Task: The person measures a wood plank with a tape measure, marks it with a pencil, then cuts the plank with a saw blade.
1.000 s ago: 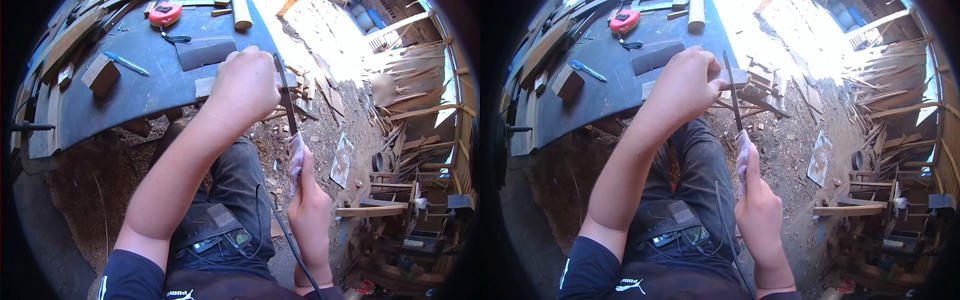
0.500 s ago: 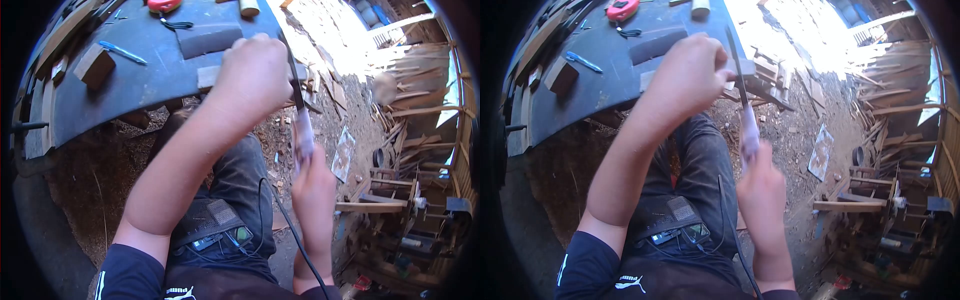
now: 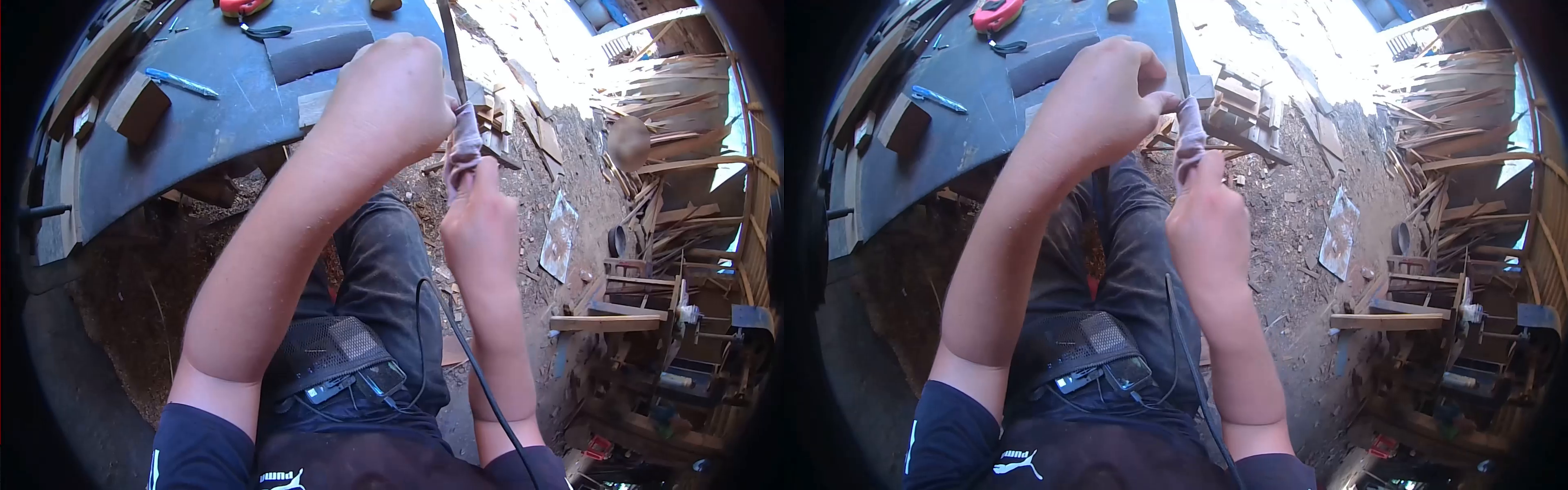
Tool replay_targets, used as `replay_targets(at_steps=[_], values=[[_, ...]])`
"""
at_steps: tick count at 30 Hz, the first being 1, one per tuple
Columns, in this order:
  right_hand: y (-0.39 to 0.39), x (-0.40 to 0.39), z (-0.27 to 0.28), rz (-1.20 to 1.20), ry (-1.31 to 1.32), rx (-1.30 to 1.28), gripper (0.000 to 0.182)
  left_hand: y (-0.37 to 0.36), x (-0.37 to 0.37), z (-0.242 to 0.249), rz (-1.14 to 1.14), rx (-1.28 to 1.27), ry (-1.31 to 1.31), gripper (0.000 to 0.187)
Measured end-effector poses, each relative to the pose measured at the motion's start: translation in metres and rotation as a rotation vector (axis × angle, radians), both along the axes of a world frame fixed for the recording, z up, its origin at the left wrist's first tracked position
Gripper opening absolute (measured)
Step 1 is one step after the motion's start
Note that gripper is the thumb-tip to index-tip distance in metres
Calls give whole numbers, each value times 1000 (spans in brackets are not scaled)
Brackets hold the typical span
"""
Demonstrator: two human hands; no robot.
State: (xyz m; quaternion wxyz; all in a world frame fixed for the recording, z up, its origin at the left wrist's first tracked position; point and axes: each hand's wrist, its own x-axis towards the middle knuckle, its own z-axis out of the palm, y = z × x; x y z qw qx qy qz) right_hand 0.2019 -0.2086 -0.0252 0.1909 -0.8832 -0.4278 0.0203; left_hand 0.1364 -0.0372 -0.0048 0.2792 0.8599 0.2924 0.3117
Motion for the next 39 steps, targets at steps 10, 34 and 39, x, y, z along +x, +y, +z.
replay_targets(at_steps=[10, 34, 39], values=[[-9, 3, -25, -46, 43, 107, 11, 0, 0, 1, 3, -41, 26, 26], [9, -1, -53, -4, -40, 250, 14, -2, -2, 0, -7, -108, 26, 28], [1, 0, -45, 8, -20, 212, 14, 2, -3, 5, 26, -48, 1, 27]])
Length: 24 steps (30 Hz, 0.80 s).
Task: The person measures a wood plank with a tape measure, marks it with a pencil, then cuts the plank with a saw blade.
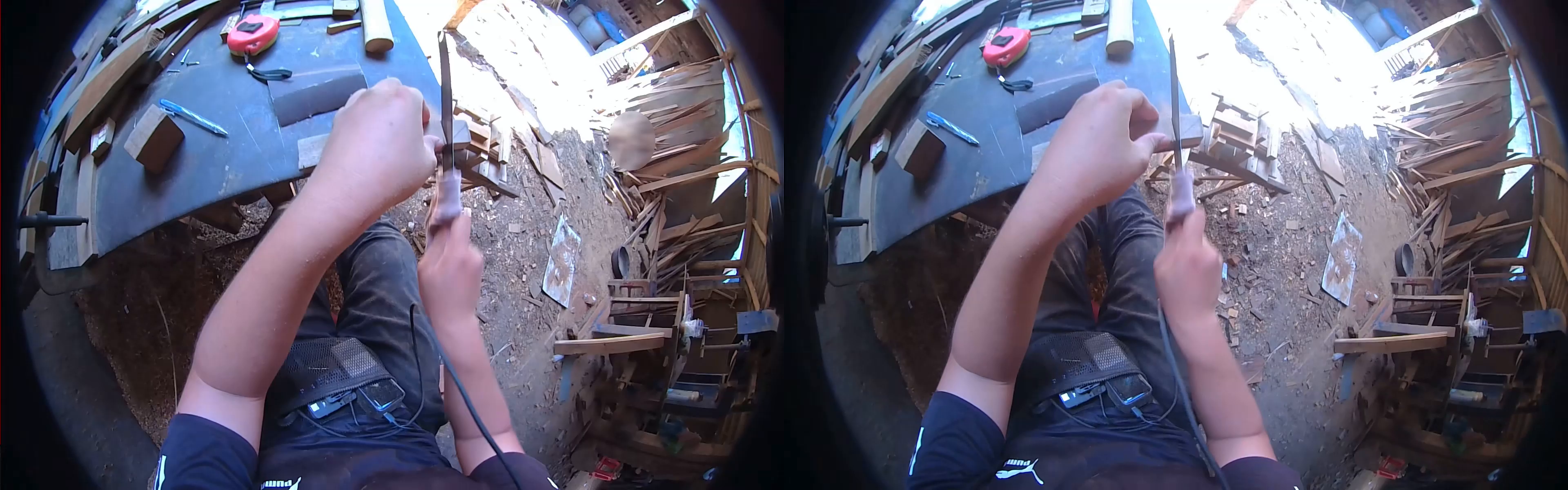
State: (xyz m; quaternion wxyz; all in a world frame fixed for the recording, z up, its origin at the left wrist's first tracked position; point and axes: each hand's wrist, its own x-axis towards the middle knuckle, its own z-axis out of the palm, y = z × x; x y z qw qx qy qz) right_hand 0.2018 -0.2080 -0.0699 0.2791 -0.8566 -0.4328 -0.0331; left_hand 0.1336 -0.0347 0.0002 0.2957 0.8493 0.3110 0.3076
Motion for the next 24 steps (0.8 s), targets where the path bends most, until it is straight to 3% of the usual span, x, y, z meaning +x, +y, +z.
replay_targets(at_steps=[3, 8, 11, 15, 19, 22, 24], values=[[39, 13, 22, 6, -75, -56, 16, -4, 1, -3, -5, -36, -2, 26], [-36, -8, -21, 9, 90, 15, 22, -6, 1, 0, -5, -6, -9, 28], [-2, 10, -6, 46, 14, 28, 20, -6, 1, 7, -16, -1, 98, 30], [25, 6, 8, -2, -57, 13, 16, -3, 1, 1, -49, -87, 4, 29], [-24, -7, -7, 0, 83, 22, 13, -3, 1, 3, -13, 22, 9, 28], [22, 11, 15, 35, 60, 22, 12, -5, 1, 1, -5, 16, 29, 30], [34, 9, 30, -19, -16, -110, 14, -5, 2, -1, -28, -64, -4, 30]])
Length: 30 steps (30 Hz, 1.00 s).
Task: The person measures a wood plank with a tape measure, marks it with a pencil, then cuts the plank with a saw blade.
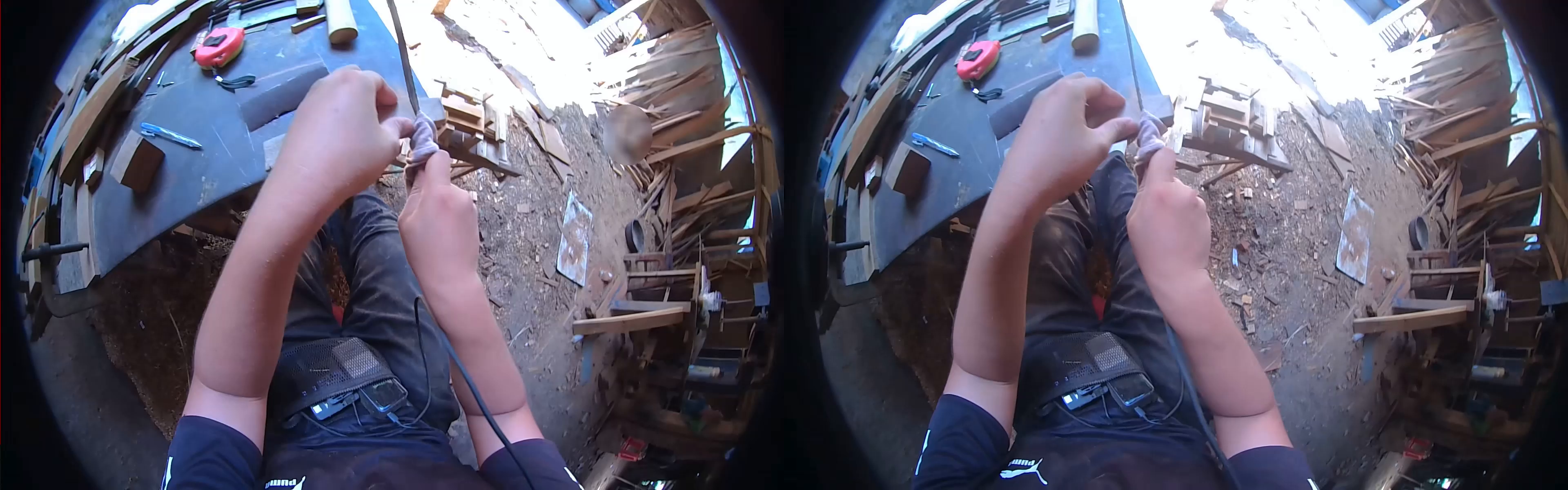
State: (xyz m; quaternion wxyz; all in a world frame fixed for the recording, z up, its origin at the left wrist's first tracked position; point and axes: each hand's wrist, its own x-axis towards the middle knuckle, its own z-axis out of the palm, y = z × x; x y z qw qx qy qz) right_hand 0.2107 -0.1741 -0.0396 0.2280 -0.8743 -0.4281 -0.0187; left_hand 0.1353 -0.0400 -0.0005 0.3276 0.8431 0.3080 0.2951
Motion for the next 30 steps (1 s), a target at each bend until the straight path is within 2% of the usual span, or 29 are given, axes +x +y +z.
replay_targets(at_steps=[3, 7, 8, 11, 16, 18, 21, 24, 27, 30], values=[[-46, -7, -37, 40, 48, 78, 18, -1, 1, 3, 1, 22, 23, 29], [-70, -10, -8, 25, 162, 11, 15, -1, -2, 3, 6, 66, 4, 28], [-53, -9, 17, -12, 94, -141, 15, -1, -1, 3, 23, 94, 23, 28], [-30, 5, 44, 78, 1, -194, 13, 1, -1, 3, -6, 2, 14, 28], [-93, -22, 60, 41, 124, -234, 14, 1, -1, 1, 8, 78, 19, 30], [-94, -23, 58, 58, 183, -177, 14, -2, 0, 0, 35, 75, 29, 31], [-26, 2, 37, 70, -2, -155, 17, 0, 1, 2, 15, 32, 31, 30], [-19, -3, 36, -1, 50, -206, 18, -3, -1, 3, -5, 13, 29, 29], [-80, -26, 41, -13, 217, -156, 13, -1, 0, -1, 25, 81, -6, 29], [-76, -24, 45, -23, 193, -162, 13, 0, -1, -6, 42, 123, 4, 28]])
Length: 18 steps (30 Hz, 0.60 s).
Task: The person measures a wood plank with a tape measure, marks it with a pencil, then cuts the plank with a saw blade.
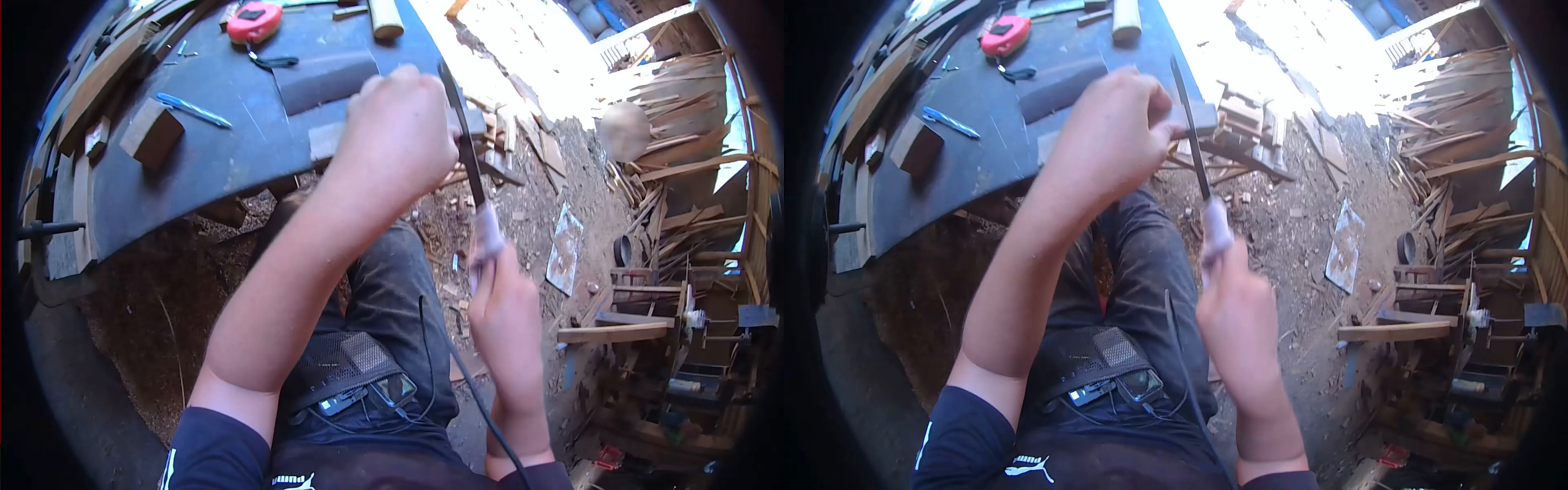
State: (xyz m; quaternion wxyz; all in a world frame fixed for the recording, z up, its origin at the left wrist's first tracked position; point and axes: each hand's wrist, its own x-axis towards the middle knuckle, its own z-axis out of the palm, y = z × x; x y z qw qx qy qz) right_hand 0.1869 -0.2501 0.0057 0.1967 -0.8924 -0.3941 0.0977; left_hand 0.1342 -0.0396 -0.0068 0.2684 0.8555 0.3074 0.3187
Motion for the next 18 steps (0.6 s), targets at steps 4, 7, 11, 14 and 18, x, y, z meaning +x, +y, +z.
replay_targets(at_steps=[4, 7, 11, 14, 18], values=[[53, 19, -11, 33, -200, -58, 12, 2, 5, -1, -42, -21, -7, 28], [29, 3, -22, 12, -116, -5, 14, 4, 1, 5, -44, 2, 21, 26], [8, 2, -13, 28, -88, -40, 17, 3, 2, -8, 40, 66, -38, 23], [54, 24, -18, 78, -212, -39, 24, 5, 7, -9, -21, 58, -68, 20], [13, 6, -26, 13, -74, 30, 23, 4, 6, -4, -13, 58, -42, 20]])
